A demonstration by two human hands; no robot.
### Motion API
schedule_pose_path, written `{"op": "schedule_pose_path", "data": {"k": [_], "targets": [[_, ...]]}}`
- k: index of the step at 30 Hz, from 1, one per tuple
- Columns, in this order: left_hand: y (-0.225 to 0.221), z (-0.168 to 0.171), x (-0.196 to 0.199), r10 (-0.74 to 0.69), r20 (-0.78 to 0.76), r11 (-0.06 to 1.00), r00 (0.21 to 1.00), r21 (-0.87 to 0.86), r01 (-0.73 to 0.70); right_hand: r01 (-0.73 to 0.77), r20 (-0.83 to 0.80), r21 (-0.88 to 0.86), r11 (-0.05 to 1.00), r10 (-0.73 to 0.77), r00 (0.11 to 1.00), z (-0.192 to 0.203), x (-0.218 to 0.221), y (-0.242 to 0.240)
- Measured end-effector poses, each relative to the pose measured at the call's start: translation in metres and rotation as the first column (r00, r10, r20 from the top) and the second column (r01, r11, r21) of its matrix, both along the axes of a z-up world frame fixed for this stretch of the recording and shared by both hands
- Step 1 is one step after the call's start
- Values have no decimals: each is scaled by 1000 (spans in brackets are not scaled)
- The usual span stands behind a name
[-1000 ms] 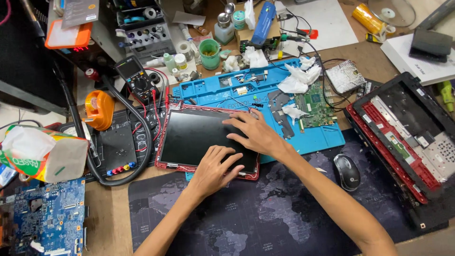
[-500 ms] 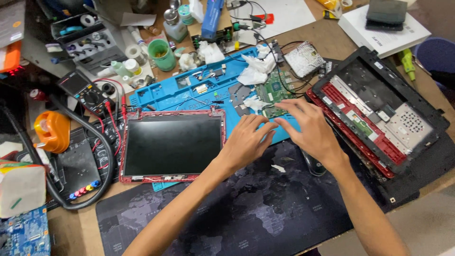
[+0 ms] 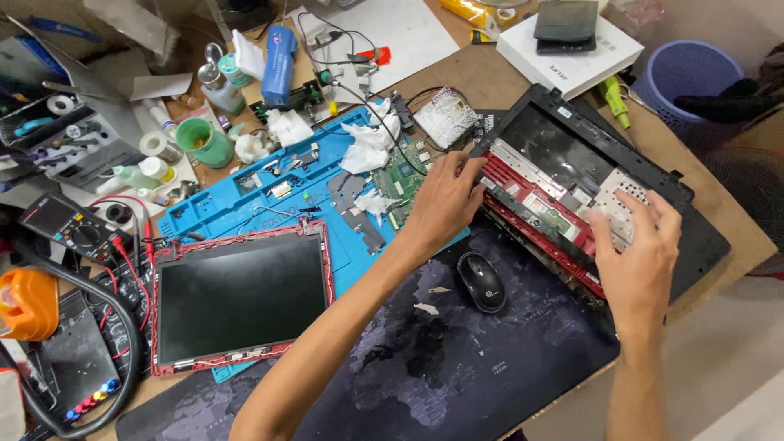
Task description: Assembling a laptop screen by carefully aligning and snapping the plastic bezel onto the display panel.
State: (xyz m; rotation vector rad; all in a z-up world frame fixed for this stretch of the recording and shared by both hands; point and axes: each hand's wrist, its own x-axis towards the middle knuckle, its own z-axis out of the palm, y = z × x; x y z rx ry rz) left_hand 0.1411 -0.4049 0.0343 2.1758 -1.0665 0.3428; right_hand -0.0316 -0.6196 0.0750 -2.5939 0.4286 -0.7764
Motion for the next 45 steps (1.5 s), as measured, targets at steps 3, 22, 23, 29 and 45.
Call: {"op": "schedule_pose_path", "data": {"k": [3,22,23,29,45], "targets": [[-8,8,3,31,-136,999,990,36,-27,148,-70,65,987,-143,987,-8,-12,-13],[-19,7,5,68,-159,985,985,-148,-92,120,185,331,936,-189,964,-36,-19,-67],[-17,8,5,70,-153,979,986,-178,-97,55,300,311,949,-153,942,-31,-19,-65],[16,28,-10,55,-200,954,978,-279,-110,-119,495,575,810,-228,838,-37,-18,-66],[188,44,-42,259,-438,879,861,-263,-398,-325,445,730,601,-56,894,1,55,74]]}}
